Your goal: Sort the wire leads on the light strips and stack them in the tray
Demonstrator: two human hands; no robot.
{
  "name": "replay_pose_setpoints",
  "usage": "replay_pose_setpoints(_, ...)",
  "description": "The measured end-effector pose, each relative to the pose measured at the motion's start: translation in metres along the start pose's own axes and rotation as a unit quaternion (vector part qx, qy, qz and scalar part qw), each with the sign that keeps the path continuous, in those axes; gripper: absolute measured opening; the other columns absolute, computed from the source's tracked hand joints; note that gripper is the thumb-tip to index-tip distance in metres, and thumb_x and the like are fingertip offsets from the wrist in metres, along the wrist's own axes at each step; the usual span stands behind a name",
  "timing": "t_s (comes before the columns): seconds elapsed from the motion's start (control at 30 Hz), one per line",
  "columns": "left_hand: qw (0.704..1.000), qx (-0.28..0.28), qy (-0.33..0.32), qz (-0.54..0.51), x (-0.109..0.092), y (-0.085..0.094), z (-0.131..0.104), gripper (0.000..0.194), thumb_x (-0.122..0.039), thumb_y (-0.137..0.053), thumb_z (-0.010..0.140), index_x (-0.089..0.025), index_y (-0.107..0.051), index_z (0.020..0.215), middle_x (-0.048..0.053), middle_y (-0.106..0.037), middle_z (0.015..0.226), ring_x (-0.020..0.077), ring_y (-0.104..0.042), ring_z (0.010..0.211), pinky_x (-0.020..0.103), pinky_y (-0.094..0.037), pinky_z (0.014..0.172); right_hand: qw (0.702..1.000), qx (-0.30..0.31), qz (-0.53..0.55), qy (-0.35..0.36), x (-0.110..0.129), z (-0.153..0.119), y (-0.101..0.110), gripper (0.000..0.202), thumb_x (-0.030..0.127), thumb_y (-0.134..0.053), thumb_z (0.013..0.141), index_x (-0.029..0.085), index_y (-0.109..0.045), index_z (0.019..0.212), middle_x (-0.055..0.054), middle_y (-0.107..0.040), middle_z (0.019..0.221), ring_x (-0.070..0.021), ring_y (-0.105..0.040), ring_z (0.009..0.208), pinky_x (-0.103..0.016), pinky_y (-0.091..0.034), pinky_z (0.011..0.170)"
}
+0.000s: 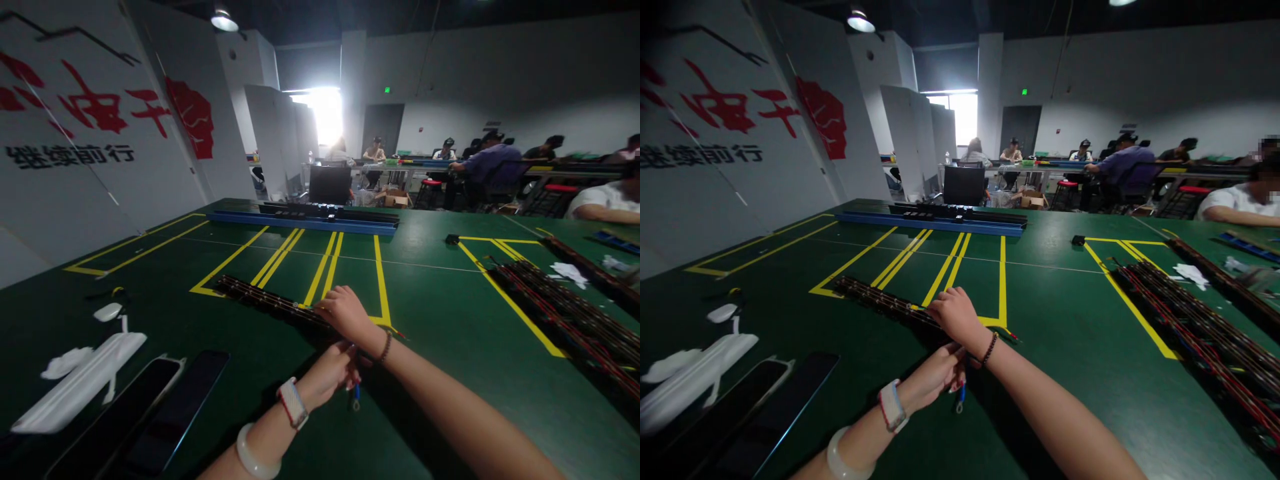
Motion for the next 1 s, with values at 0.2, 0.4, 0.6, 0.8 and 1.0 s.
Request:
replay_pose_setpoints(0.2,1.0,-0.011,-0.003,0.003,0.002,0.001,0.002,0.036,-0.039,-0.051,0.085,-0.011,-0.046,0.107,-0.003,-0.053,0.059,0.0063,-0.044,0.042,0.019,-0.026,0.042,1.0,-0.003,0.001,-0.016,0.002,-0.007,-0.008,0.023,0.034,-0.053,0.091,0.025,-0.065,0.108,-0.005,-0.061,0.091,-0.0164,-0.049,0.086,-0.03,-0.032,0.078)
replay_pose_setpoints(0.4,0.999,0.012,-0.032,0.026,-0.001,-0.003,0.0,0.036,-0.039,-0.049,0.086,-0.01,-0.046,0.107,0.007,-0.061,0.086,0.004,-0.048,0.046,0.018,-0.027,0.041,0.994,-0.054,0.047,-0.077,-0.035,-0.054,0.018,0.026,0.032,-0.05,0.092,0.024,-0.063,0.114,-0.005,-0.062,0.097,-0.016,-0.053,0.089,-0.03,-0.036,0.081)
replay_pose_setpoints(0.6,0.998,-0.016,-0.03,0.061,0.0,-0.003,-0.001,0.029,-0.035,-0.041,0.09,-0.009,-0.045,0.104,0.009,-0.062,0.086,0.0052,-0.05,0.046,0.018,-0.03,0.04,0.996,-0.01,0.006,-0.091,-0.068,-0.103,0.006,0.024,0.033,-0.054,0.09,0.025,-0.065,0.11,-0.004,-0.062,0.096,-0.0158,-0.053,0.088,-0.03,-0.036,0.082)
replay_pose_setpoints(0.8,0.981,-0.049,0.02,0.186,-0.01,0.001,-0.005,0.027,-0.028,-0.03,0.093,-0.01,-0.049,0.099,0.004,-0.06,0.069,0.0053,-0.039,0.036,0.019,-0.022,0.037,0.994,0.018,-0.016,-0.107,-0.075,-0.111,-0.004,0.023,0.034,-0.048,0.093,0.025,-0.07,0.094,-0.003,-0.062,0.085,-0.0154,-0.05,0.081,-0.028,-0.032,0.076)
replay_pose_setpoints(1.0,0.893,-0.059,-0.032,0.446,-0.04,0.009,-0.009,0.041,-0.044,-0.039,0.09,-0.013,-0.059,0.072,0.002,-0.051,0.049,0.0118,-0.045,0.044,0.023,-0.033,0.053,0.99,0.004,-0.048,-0.134,-0.078,-0.107,0.0,0.026,0.034,-0.047,0.094,0.023,-0.07,0.093,-0.005,-0.061,0.083,-0.0155,-0.048,0.079,-0.028,-0.029,0.072)
Point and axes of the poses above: each hand's wrist, its own z-axis towards the middle knuckle, its own y-axis out of the back of the hand, x = y × z, the point moved 5 cm from there along z, towards the middle knuckle
